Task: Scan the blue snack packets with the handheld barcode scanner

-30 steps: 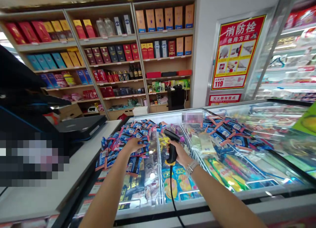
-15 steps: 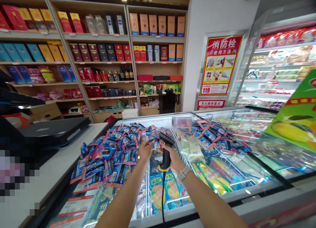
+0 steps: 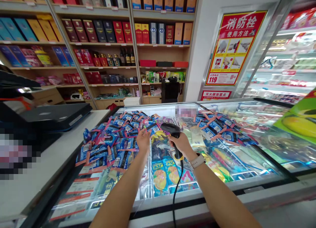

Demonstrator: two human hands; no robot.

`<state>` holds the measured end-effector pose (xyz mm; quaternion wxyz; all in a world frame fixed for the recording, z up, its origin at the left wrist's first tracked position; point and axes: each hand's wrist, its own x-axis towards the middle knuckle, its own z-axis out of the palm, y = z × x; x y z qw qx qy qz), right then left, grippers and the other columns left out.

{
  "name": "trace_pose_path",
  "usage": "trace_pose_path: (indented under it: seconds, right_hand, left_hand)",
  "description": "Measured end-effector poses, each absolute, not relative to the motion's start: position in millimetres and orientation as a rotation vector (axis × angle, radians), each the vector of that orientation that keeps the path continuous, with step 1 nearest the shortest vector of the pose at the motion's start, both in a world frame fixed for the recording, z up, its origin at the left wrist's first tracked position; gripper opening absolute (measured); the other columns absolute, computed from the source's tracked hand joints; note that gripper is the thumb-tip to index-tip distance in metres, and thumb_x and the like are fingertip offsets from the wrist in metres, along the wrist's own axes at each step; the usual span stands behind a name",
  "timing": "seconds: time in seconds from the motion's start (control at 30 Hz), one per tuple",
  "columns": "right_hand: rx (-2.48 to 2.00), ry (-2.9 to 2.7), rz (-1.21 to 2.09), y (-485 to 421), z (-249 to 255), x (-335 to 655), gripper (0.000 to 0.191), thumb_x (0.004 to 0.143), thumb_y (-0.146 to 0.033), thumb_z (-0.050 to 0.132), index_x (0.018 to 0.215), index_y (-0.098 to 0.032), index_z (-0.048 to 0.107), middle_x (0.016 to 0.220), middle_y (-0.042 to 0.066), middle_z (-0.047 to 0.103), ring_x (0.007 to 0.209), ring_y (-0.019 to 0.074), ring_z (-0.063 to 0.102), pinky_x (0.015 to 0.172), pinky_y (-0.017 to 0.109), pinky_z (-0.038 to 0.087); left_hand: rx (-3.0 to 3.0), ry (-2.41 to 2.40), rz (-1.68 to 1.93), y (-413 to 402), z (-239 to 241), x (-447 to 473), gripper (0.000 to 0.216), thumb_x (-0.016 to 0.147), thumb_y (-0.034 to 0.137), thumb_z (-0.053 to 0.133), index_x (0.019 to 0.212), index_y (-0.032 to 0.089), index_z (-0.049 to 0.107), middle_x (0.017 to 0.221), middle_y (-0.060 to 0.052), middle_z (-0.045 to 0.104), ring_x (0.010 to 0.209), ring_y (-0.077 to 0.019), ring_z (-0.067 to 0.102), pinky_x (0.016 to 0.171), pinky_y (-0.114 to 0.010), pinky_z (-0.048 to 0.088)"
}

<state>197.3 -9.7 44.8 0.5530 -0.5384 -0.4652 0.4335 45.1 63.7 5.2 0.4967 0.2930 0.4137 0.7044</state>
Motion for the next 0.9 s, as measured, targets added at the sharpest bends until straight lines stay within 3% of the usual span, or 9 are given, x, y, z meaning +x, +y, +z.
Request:
trace_pose_path:
  seconds: [0.2,0.53,0.67,0.77,0.9]
  right_hand:
    - [-1.579,-1.565,0.645,-24,58,200,0.020,0.070,-0.028,0.060,0.053,-0.020,0.054,0.045,0.004,0.059,0.045,0.0184,0.060,0.050,0.026,0.042]
    - [-1.566,-1.510,0.706,-19,53,202,0.024,0.067,-0.025,0.062,0.046,-0.020,0.052,0.040,0.003,0.056,0.041,0.0180,0.057,0.048,0.027,0.041]
    - [-1.311,-1.171,0.988,-16,50,202,0.018,0.063,-0.028,0.069,0.054,-0.017,0.059,0.046,0.002,0.058,0.037,0.0138,0.051,0.044,0.026,0.040]
    - [-0.907,-0.752,1.250,-14,48,217,0.022,0.063,-0.034,0.072,0.071,-0.016,0.064,0.057,0.002,0.063,0.047,0.0135,0.056,0.048,0.025,0.045]
    - [-0.559,-0.366,1.295,-15,44,266,0.021,0.067,-0.030,0.071,0.081,-0.018,0.062,0.061,-0.001,0.062,0.057,0.0136,0.061,0.057,0.027,0.052]
  left_hand:
    - [0.719,1.051,1.697,65,2,46,0.036,0.060,0.014,0.076,0.093,0.014,0.061,0.063,0.002,0.067,0.068,-0.0157,0.067,0.069,-0.032,0.057]
    - [0.771,1.086,1.678,62,6,46,0.036,0.062,0.018,0.074,0.095,0.015,0.061,0.064,0.001,0.067,0.074,-0.0184,0.068,0.073,-0.035,0.058]
    - [0.824,1.084,1.665,65,1,42,0.037,0.061,0.020,0.074,0.096,0.016,0.061,0.070,0.000,0.069,0.075,-0.0185,0.068,0.072,-0.034,0.057]
    - [0.974,1.055,1.609,73,-1,48,0.039,0.058,0.021,0.075,0.094,0.017,0.061,0.076,-0.002,0.071,0.077,-0.0197,0.069,0.072,-0.033,0.056]
    - [1.247,0.937,1.535,88,13,96,0.037,0.054,0.017,0.075,0.089,0.016,0.064,0.080,-0.004,0.071,0.078,-0.0206,0.068,0.074,-0.033,0.055]
